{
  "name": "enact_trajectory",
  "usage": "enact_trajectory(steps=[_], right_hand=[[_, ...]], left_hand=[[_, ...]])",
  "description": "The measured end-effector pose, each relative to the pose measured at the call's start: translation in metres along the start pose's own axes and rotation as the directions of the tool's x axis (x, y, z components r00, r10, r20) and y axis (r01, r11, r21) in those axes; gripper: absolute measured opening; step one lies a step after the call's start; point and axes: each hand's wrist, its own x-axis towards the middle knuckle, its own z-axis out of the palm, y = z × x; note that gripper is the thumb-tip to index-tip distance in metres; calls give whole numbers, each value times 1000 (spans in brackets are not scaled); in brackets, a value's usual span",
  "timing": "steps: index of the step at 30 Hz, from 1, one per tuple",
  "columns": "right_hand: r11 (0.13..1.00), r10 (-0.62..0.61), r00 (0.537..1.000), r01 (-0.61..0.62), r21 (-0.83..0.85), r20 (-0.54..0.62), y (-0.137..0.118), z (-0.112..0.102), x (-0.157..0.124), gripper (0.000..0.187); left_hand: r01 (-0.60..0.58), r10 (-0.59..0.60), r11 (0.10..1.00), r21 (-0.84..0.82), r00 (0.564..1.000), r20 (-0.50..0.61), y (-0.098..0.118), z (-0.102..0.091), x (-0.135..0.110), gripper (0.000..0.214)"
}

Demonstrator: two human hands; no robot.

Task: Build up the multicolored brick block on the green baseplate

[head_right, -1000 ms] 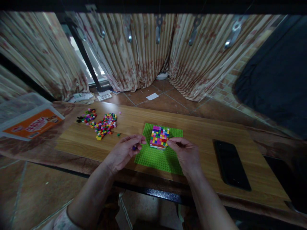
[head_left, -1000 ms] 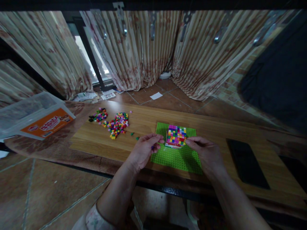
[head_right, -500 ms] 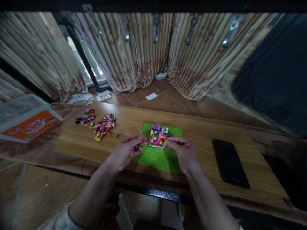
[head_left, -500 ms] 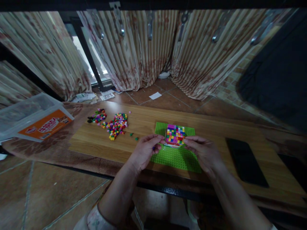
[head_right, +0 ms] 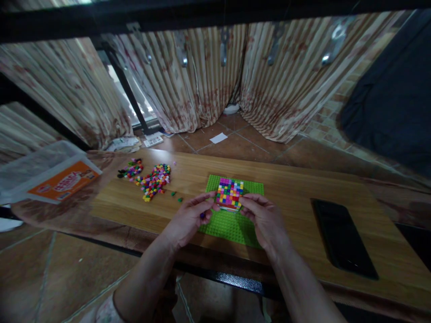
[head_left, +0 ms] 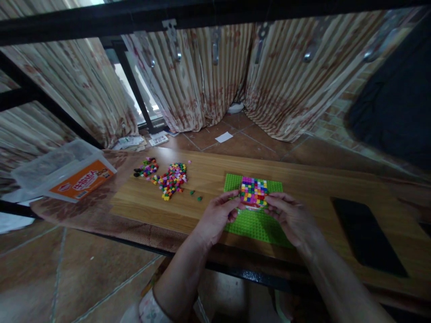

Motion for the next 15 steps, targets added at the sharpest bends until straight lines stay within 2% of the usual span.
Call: enact_trajectory(steps=[7, 15], right_hand=[[995, -93, 995, 94, -27, 43, 6, -4, 4, 27], [996, -72, 997, 73, -57, 27, 1, 0, 3, 29]], left_hand=[[-5, 5, 1000, 23, 1000, 3, 0, 2, 0, 44], [-1, 1, 1000, -5, 1000, 0, 0, 3, 3, 41]])
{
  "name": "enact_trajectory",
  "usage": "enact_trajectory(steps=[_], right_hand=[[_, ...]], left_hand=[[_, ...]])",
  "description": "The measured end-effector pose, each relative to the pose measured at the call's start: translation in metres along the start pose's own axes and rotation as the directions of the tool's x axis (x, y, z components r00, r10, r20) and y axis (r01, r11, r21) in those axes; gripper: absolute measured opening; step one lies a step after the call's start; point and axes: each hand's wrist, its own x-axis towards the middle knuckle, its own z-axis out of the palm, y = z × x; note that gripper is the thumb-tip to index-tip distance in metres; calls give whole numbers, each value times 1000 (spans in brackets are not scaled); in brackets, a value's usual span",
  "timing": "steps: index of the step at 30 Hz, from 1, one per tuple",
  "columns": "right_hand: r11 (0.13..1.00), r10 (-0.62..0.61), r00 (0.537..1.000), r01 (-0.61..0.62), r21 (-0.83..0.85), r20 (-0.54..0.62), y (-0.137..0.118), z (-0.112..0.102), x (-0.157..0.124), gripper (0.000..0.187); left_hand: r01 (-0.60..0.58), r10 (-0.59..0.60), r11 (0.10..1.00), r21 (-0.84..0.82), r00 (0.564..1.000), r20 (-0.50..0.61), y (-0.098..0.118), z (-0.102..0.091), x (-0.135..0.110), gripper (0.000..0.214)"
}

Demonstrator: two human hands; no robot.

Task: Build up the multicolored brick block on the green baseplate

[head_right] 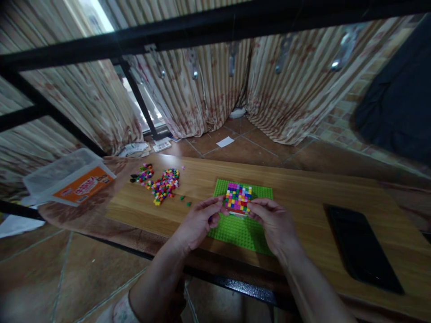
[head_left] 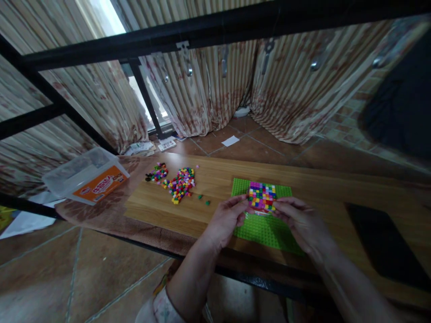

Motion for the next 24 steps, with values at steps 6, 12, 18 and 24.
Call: enact_trajectory(steps=[6, 12, 18, 24], right_hand=[[1000, 12, 998, -13, 28, 58, -5, -4, -4, 29], [983, -175, 976, 181, 36, -130, -7, -13, -5, 26], [816, -458, 880, 473, -332, 129, 0, 10, -42, 13], [629, -496, 749, 659, -414, 439, 10, 25, -63, 15]], left_hand=[[6, -9, 997, -73, 999, -46, 6, -2, -1, 34], [-15, -4, 983, -185, 995, -100, 13, -6, -5, 25], [4, -11, 971, -237, 999, -30, 14, 0, -12, 27], [39, -25, 961, -274, 998, 55, 11, 10, -27, 38]])
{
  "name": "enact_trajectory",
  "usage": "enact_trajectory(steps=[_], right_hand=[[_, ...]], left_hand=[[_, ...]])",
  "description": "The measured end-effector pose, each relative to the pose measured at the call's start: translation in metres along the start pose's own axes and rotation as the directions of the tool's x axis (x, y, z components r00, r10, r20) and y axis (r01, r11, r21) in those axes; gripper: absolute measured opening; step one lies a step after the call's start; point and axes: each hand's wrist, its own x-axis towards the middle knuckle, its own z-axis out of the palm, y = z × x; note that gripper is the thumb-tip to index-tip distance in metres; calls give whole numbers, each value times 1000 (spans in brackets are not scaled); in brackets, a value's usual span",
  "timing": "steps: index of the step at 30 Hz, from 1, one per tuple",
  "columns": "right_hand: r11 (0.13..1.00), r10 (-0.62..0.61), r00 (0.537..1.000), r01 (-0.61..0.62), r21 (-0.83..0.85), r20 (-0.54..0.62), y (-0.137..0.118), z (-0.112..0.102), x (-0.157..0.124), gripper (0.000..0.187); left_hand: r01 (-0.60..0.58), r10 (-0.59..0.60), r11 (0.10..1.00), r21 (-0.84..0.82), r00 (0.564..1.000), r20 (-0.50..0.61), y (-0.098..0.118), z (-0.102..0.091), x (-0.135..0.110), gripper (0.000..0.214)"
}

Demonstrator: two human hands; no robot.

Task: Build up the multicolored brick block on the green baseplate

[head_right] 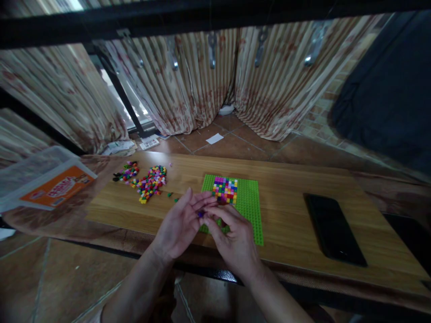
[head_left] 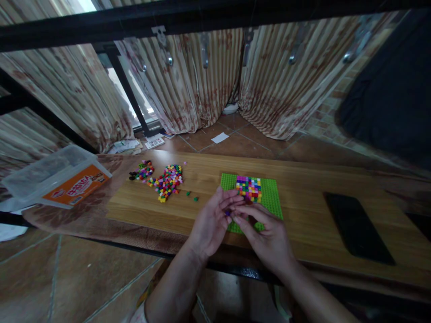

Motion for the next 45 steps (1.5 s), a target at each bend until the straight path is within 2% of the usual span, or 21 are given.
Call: enact_trajectory(steps=[6, 12, 16, 19, 21, 24, 27, 29, 31, 33, 39, 42, 45], right_hand=[[989, -111, 994, 108, -97, -24, 5, 4, -2, 14], [981, -98, 993, 85, -177, -70, 4, 11, 1, 10], [986, -111, 991, 100, -137, -74, 2, 9, 2, 11], [995, -73, 991, 65, -78, -109, 4, -2, 2, 11], [999, 20, 981, -29, -42, -193, 9, -14, 4, 10], [973, 229, 913, -220, 66, -337, 21, -33, 9, 11], [931, 364, 856, -320, 178, -367, 31, -45, 14, 16], [920, 390, 857, -348, 181, -336, 33, -47, 16, 17], [922, 388, 874, -363, 137, -294, 33, -46, 17, 19], [929, 371, 890, -360, 89, -264, 32, -44, 17, 20], [959, 273, 929, -285, -10, -251, 35, -40, 18, 21], [972, 219, 946, -233, -32, -239, 36, -40, 20, 19], [976, 204, 950, -216, -27, -235, 38, -40, 22, 18]], left_hand=[[-36, 36, 999, 4, 998, 54, -4, 4, -4, 44], [-110, 105, 993, 49, 990, 99, -9, 5, -3, 50], [-139, 129, 988, 73, 984, 123, -12, 8, -4, 53], [-174, 161, 973, 153, 982, 96, -6, 3, -2, 47], [-248, 254, 926, 284, 967, 17, 5, -7, 3, 38], [-330, 461, 770, 547, 879, -119, 28, -33, 12, 31], [-238, 555, 539, 808, 822, -128, 49, -62, 18, 25], [-99, 553, 319, 942, 827, -100, 57, -76, 19, 21], [55, 551, 93, 994, 829, -98, 60, -83, 19, 20], [157, 558, -61, 986, 824, -97, 59, -85, 18, 24], [226, 534, -257, 939, 843, -57, 51, -82, 22, 45], [230, 521, -331, 915, 853, -26, 50, -82, 25, 44], [229, 537, -358, 905, 844, -1, 50, -81, 27, 38]])
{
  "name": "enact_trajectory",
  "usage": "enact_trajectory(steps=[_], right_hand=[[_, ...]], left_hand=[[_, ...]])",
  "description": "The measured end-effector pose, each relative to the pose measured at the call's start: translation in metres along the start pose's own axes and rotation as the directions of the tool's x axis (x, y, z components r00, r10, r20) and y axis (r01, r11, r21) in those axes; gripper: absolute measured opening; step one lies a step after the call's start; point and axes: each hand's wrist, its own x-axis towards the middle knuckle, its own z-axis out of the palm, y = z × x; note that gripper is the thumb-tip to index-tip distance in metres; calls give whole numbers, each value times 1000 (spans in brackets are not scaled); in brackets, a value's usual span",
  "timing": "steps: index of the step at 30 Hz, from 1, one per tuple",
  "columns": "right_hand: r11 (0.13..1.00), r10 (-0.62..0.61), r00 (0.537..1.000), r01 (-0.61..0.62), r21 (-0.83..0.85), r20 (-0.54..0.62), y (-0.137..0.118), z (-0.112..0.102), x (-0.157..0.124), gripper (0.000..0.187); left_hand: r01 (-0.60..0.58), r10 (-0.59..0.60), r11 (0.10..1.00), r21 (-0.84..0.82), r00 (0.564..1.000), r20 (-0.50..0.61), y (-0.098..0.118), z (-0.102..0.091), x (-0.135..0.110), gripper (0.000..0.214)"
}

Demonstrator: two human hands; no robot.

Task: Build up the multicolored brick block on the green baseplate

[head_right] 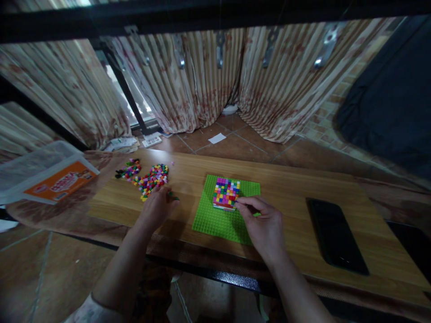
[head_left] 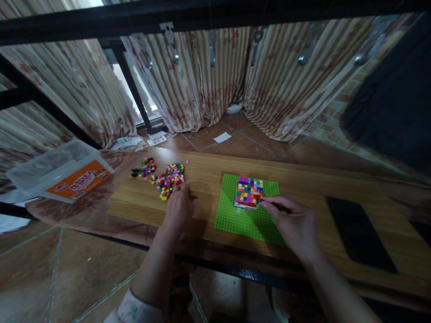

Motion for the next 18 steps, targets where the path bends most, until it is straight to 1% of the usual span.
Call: enact_trajectory(steps=[3, 6, 13, 18], right_hand=[[999, 28, 1000, -28, 36, 3, 1, 1, 3, 17], [998, 44, 999, -45, 54, 14, 2, 1, 5, 16], [1000, -23, 999, 23, -3, 34, 0, 1, 5, 13], [998, -45, 998, 47, -41, 45, 0, 1, 6, 17]], left_hand=[[-22, 22, 1000, 9, 1000, 3, 1, 0, 1, 29], [-26, 26, 1000, 17, 1000, 8, 4, 1, 0, 25], [-29, 29, 999, 22, 999, 27, 11, 5, -1, 20], [-21, 21, 1000, 16, 999, 32, 15, 6, -2, 20]])
